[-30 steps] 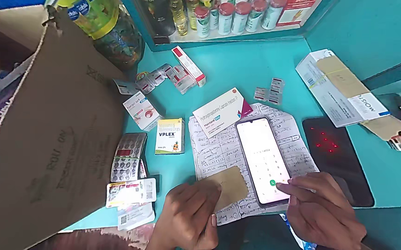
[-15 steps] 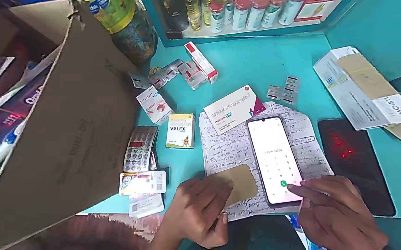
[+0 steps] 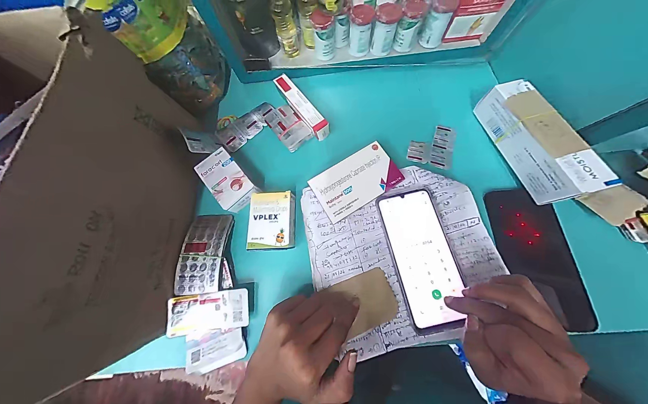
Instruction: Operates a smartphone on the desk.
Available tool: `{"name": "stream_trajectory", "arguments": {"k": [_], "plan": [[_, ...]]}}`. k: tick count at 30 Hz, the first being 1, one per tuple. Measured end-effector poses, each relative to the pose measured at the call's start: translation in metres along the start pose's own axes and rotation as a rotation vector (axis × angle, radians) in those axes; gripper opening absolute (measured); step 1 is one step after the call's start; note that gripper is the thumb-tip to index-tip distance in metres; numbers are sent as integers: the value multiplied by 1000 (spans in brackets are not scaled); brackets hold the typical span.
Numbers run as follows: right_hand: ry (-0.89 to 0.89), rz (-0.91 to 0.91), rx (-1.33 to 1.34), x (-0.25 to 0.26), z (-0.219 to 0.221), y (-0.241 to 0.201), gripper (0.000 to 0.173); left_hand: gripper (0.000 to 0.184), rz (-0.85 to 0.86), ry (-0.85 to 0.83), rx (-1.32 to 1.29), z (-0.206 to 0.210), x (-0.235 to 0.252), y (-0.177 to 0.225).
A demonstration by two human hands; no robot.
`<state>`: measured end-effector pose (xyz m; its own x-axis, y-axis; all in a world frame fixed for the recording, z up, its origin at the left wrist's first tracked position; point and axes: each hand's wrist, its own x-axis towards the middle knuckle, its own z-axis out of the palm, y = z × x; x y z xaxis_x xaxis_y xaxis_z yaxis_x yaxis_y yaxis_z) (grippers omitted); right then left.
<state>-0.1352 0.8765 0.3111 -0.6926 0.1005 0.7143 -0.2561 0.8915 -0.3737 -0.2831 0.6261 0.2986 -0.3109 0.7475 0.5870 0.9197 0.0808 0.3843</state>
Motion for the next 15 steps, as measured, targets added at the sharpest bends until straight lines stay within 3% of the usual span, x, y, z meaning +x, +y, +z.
{"name": "stream_trajectory", "arguments": {"k": [15], "plan": [[8, -17, 44, 3, 2, 4, 20, 56, 5, 66, -22, 0, 0, -3]]}}
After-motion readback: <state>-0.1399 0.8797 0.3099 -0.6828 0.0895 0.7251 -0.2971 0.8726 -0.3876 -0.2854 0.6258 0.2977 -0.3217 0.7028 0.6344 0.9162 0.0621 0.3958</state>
